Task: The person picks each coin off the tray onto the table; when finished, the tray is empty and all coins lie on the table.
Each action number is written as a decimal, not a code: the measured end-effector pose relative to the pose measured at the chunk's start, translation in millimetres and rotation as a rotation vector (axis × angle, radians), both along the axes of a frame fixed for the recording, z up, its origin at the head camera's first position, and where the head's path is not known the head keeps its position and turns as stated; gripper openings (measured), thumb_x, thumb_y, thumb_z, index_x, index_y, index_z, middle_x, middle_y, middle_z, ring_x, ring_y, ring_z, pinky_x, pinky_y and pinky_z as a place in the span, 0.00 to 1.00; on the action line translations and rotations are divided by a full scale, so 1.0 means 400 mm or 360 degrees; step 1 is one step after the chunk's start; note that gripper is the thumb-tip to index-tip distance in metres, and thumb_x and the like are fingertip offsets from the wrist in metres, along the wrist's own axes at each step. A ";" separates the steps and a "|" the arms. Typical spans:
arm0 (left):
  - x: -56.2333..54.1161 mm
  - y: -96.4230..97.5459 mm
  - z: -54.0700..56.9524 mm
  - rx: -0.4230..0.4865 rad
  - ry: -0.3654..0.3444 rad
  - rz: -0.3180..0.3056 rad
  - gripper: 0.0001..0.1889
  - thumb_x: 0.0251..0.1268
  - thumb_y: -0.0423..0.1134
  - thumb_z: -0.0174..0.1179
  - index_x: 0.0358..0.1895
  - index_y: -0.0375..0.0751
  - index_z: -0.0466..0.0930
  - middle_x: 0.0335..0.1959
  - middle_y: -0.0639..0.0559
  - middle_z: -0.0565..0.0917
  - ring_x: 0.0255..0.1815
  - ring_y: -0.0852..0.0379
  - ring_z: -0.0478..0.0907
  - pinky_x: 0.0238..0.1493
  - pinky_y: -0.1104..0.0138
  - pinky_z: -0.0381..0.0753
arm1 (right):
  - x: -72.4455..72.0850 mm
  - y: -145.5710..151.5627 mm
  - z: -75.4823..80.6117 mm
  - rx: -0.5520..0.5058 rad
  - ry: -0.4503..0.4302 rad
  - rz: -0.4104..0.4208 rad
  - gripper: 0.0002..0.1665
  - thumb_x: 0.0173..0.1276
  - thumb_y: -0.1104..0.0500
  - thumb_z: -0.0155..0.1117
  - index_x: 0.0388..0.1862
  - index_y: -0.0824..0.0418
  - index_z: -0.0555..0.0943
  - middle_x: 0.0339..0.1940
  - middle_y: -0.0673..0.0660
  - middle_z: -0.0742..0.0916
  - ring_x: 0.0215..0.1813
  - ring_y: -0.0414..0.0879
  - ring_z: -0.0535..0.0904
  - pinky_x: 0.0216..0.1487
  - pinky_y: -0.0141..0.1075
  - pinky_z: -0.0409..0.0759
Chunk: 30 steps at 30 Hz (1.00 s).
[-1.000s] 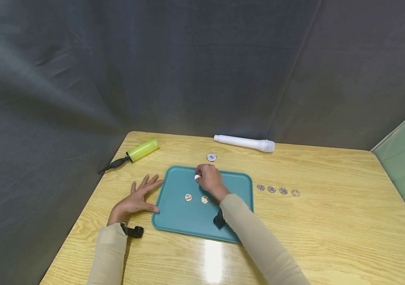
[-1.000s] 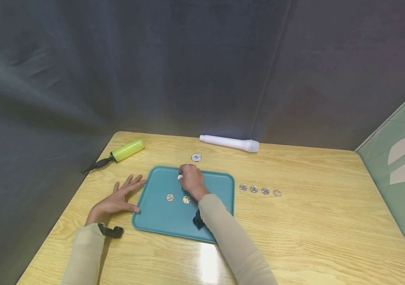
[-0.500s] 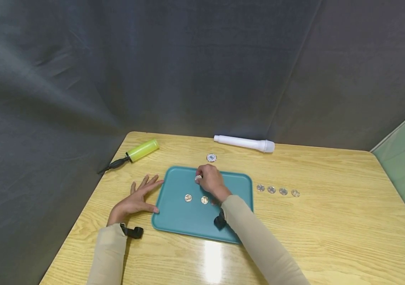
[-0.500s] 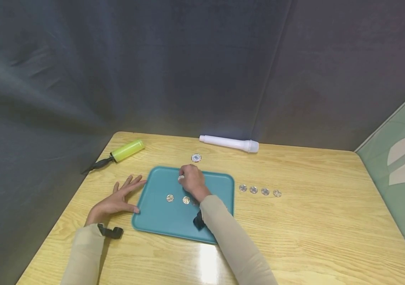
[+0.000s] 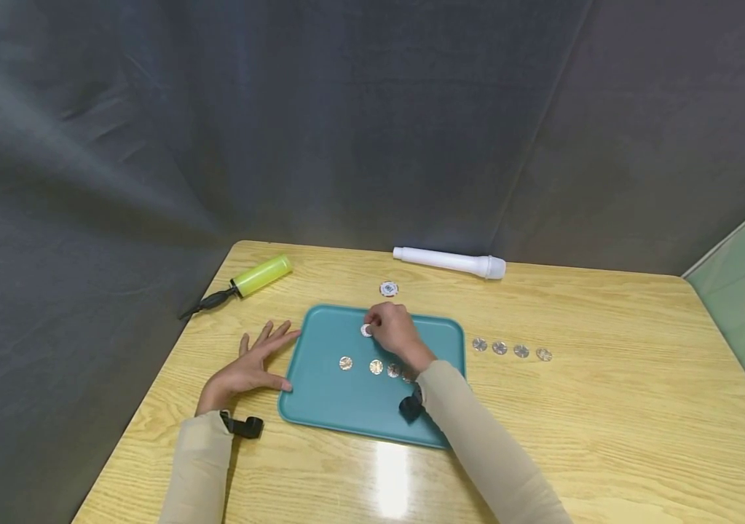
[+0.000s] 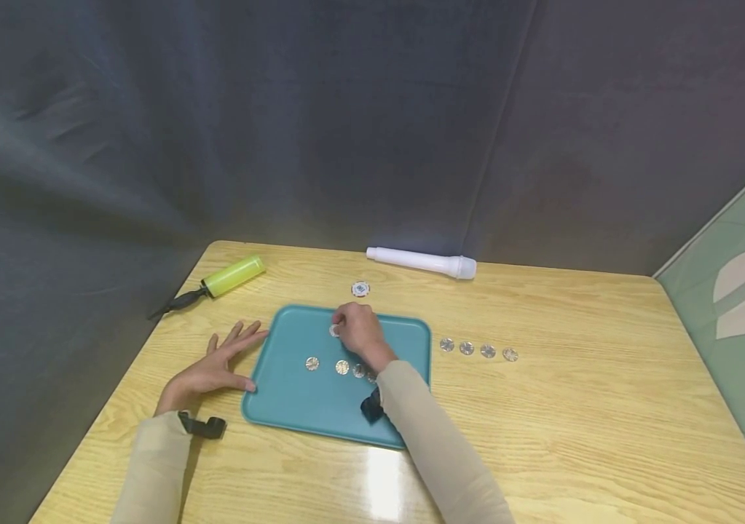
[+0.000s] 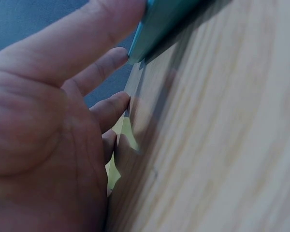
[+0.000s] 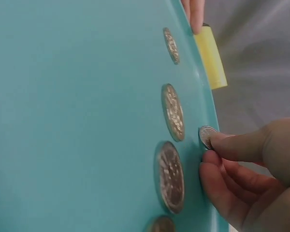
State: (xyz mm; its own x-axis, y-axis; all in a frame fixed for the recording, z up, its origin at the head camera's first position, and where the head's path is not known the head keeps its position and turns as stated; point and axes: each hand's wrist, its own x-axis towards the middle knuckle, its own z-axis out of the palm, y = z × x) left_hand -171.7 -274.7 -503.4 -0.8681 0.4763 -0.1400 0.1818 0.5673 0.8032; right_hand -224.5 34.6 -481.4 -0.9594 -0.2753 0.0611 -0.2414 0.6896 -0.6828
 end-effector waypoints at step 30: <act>-0.002 -0.001 -0.001 -0.0004 -0.0011 0.0006 0.53 0.48 0.46 0.78 0.79 0.47 0.58 0.84 0.39 0.43 0.83 0.33 0.21 0.70 0.33 0.09 | 0.018 0.085 0.027 -0.0544 -0.0361 -0.0046 0.09 0.69 0.70 0.62 0.43 0.71 0.87 0.35 0.66 0.91 0.30 0.43 0.87 0.35 0.36 0.89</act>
State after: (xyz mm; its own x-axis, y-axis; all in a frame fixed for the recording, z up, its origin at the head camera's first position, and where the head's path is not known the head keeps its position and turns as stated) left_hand -172.4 -275.2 -503.7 -0.8687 0.4729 -0.1472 0.1741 0.5699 0.8030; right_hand -217.3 68.7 -470.8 -0.9661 -0.2485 -0.0694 -0.0424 0.4183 -0.9073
